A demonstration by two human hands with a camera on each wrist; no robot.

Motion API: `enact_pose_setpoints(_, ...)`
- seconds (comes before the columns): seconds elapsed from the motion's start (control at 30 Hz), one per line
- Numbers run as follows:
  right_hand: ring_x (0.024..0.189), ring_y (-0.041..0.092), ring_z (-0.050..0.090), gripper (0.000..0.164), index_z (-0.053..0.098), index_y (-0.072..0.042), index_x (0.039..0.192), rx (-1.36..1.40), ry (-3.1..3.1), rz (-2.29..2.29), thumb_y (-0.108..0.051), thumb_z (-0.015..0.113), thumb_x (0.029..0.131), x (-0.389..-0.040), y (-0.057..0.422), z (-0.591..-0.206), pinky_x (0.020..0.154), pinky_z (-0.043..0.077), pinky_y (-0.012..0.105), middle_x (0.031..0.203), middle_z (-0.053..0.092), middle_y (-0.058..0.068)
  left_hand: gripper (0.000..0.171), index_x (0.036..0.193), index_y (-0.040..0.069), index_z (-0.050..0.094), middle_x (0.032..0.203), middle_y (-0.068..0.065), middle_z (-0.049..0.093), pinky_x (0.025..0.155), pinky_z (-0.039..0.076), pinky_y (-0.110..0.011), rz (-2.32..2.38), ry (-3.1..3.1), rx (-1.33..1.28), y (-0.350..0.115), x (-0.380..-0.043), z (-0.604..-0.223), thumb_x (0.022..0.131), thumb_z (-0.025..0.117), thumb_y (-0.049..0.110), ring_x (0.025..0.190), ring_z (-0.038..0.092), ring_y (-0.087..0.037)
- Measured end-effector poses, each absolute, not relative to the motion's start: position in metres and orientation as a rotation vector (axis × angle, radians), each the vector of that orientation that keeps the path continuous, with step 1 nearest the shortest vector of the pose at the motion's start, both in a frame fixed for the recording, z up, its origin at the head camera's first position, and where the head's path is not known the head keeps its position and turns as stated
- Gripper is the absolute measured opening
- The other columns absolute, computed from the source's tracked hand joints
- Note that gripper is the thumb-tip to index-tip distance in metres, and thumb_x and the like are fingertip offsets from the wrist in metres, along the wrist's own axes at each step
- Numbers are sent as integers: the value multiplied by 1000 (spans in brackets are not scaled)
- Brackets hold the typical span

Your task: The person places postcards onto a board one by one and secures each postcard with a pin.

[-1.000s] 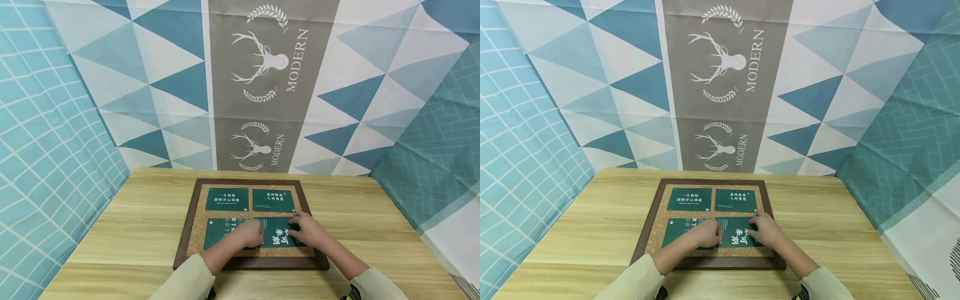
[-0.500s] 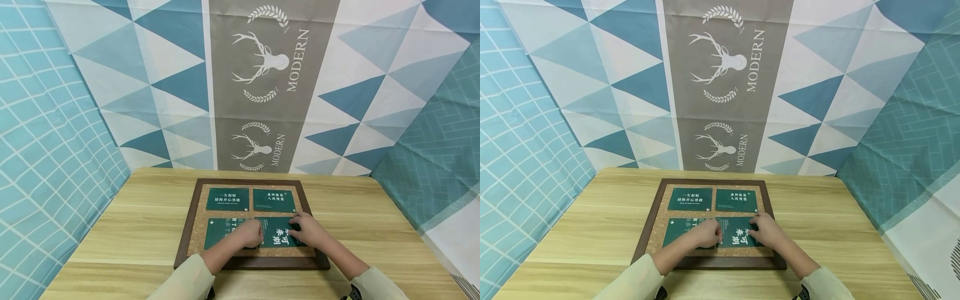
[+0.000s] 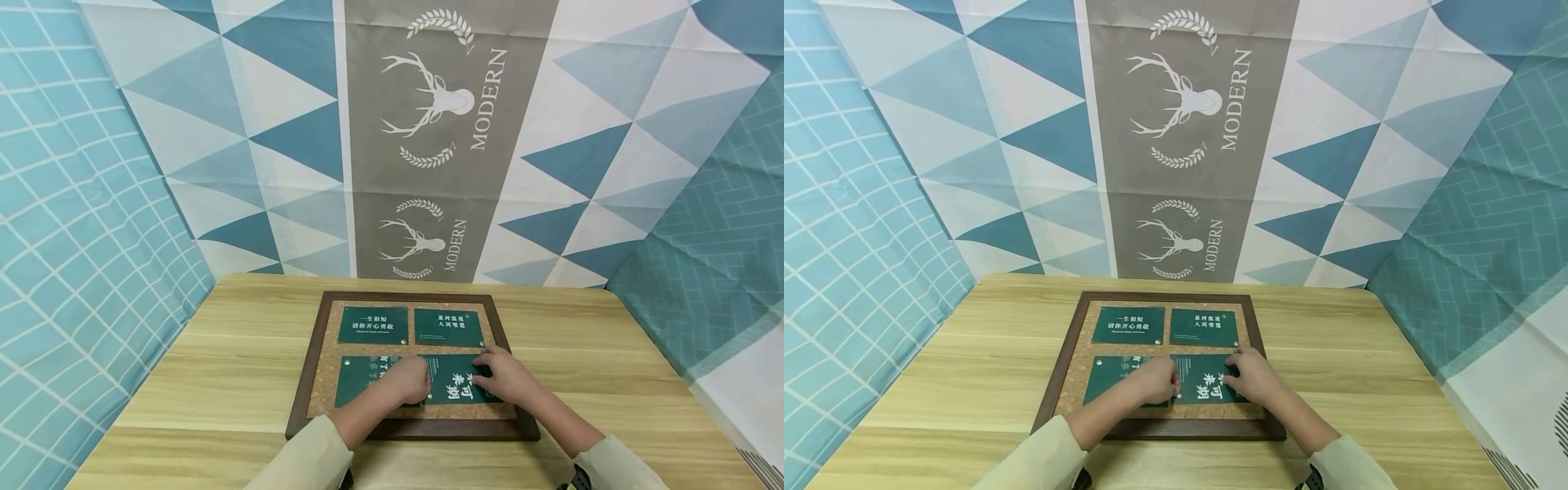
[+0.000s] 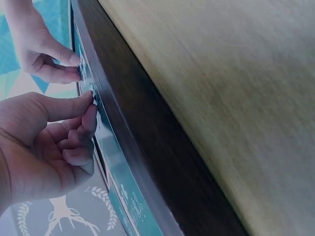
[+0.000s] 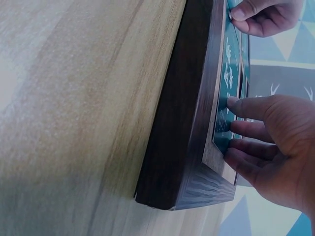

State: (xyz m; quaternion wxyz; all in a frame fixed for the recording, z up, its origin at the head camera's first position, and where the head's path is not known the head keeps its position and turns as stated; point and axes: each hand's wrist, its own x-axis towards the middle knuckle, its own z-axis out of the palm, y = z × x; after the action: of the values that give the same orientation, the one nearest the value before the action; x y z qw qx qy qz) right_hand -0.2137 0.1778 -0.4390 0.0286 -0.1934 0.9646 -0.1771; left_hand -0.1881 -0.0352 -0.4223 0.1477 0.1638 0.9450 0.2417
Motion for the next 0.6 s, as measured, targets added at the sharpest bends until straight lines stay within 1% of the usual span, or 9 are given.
enact_pose_setpoints(0.1,108,34,56,28,70,-1,101,-604,2981,-542,-17,74,79,-213,178,-438,89,48,47,114,58,17,50,47,18,30,45,7,19,47,22,-23,684,2740,472,-34,-188,-423,89,55,3,45,16,-9)
enact_pose_setpoints(0.3,107,34,56,28,69,0,101,-619,2986,-530,-17,75,79,-213,177,-438,89,48,47,114,58,17,38,52,16,47,51,6,42,48,30,-22,589,2795,497,-33,-188,-419,85,61,4,46,33,-9)
enact_pose_setpoints(0.33,108,34,56,28,70,-1,101,-616,2986,-531,-17,75,79,-213,177,-438,89,48,47,114,58,17,37,53,15,48,51,5,44,48,31,-22,567,2804,502,-32,-188,-418,85,62,5,46,34,-9)
enact_pose_setpoints(0.5,108,34,56,28,70,-1,101,-594,2985,-546,-18,74,79,-213,177,-439,88,49,46,116,58,17,35,54,15,51,52,5,47,49,35,-21,493,2822,511,-31,-188,-415,84,67,8,47,39,-8)
enact_pose_setpoints(0.6,107,33,57,28,70,0,100,-592,2985,-550,-17,75,79,-213,177,-439,87,49,46,114,58,17,36,53,15,50,52,5,46,49,36,-21,485,2824,513,-31,-188,-415,85,67,9,47,39,-8)
